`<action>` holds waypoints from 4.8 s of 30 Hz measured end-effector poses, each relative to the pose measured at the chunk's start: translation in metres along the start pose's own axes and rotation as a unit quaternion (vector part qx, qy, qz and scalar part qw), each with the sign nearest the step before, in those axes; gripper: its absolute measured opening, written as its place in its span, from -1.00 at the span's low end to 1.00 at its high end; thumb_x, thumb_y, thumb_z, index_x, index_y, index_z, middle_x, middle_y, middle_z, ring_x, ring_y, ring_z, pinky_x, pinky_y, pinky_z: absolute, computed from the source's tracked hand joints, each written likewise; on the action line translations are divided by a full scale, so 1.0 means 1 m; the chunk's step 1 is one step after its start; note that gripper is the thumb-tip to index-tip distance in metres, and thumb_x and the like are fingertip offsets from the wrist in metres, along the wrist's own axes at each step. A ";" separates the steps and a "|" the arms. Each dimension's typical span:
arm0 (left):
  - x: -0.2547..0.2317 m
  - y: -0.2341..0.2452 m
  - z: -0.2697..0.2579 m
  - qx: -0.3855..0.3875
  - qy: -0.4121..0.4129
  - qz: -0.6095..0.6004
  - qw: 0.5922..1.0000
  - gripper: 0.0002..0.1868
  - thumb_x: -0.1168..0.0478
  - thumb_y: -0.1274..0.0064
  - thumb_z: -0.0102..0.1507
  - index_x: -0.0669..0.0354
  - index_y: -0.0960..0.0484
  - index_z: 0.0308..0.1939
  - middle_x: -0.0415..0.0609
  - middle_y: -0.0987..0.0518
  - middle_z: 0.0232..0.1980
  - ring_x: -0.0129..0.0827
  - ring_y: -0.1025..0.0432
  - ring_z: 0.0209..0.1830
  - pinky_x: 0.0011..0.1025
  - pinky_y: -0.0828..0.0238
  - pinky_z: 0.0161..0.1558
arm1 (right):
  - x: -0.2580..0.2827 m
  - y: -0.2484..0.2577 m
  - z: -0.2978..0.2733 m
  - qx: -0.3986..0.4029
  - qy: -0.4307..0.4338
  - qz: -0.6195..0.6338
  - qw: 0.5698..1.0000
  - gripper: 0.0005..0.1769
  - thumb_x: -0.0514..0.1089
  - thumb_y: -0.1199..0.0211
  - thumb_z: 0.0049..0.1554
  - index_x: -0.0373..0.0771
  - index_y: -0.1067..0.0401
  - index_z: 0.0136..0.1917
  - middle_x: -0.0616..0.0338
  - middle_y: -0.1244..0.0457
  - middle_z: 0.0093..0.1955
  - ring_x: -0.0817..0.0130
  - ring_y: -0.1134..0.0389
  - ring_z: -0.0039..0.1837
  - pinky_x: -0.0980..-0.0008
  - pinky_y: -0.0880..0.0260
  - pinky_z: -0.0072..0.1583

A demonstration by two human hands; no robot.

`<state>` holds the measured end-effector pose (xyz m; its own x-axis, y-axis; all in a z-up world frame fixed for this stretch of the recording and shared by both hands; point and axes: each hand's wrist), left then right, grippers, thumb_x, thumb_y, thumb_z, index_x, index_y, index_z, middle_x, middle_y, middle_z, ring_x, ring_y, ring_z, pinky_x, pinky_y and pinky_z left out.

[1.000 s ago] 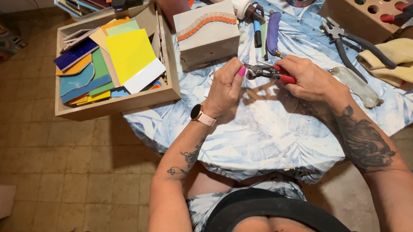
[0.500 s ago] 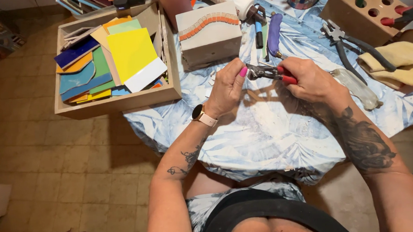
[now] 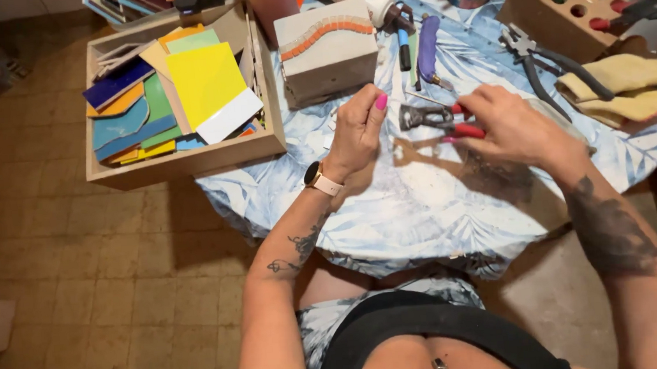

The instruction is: Cutting small mosaic tiles with nippers and placing them on a work surface.

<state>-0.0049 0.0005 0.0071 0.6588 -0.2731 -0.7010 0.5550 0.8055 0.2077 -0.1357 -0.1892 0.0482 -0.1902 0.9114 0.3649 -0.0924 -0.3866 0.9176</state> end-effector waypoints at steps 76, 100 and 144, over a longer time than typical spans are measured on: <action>-0.047 0.108 -0.128 -0.113 0.163 0.352 0.915 -0.83 0.27 0.06 0.05 0.27 -0.40 -0.32 -0.01 -0.26 -0.36 -0.20 -0.26 -0.38 -0.33 -0.26 -0.29 | 0.131 -0.145 0.085 -0.029 0.029 0.154 0.987 -0.84 -0.16 -0.20 -0.03 -0.31 -0.34 -0.25 0.07 -0.14 -0.32 0.19 -0.22 -0.22 0.40 -0.29 -0.23; -0.034 0.099 -0.132 -0.103 0.174 0.404 0.892 -0.84 0.29 0.04 0.05 0.27 -0.40 -0.33 -0.01 -0.27 -0.40 -0.21 -0.27 -0.41 -0.35 -0.23 -0.35 | 0.128 -0.151 0.089 -0.061 0.039 0.173 0.982 -0.85 -0.18 -0.21 -0.03 -0.32 -0.37 -0.25 0.09 -0.16 -0.34 0.23 -0.21 -0.24 0.42 -0.28 -0.20; -0.035 0.095 -0.125 -0.120 0.204 0.417 0.878 -0.83 0.28 0.02 0.02 0.21 -0.41 -0.34 -0.07 -0.26 -0.41 -0.28 -0.24 -0.44 -0.38 -0.23 -0.38 | 0.128 -0.149 0.091 -0.071 0.046 0.171 0.982 -0.82 -0.13 -0.19 -0.02 -0.30 -0.38 -0.27 0.12 -0.16 -0.36 0.25 -0.21 -0.27 0.43 -0.27 -0.22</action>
<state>-0.0392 0.1522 -0.0338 0.5213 0.6354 -0.5696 -0.1881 0.7366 0.6496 -0.0571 -0.0018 -0.0278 -0.3207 0.7115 0.6253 -0.1421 -0.6888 0.7109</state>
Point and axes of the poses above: each hand's wrist, its own z-axis towards the middle knuckle, its own y-axis out of the back of the hand, x = y × z
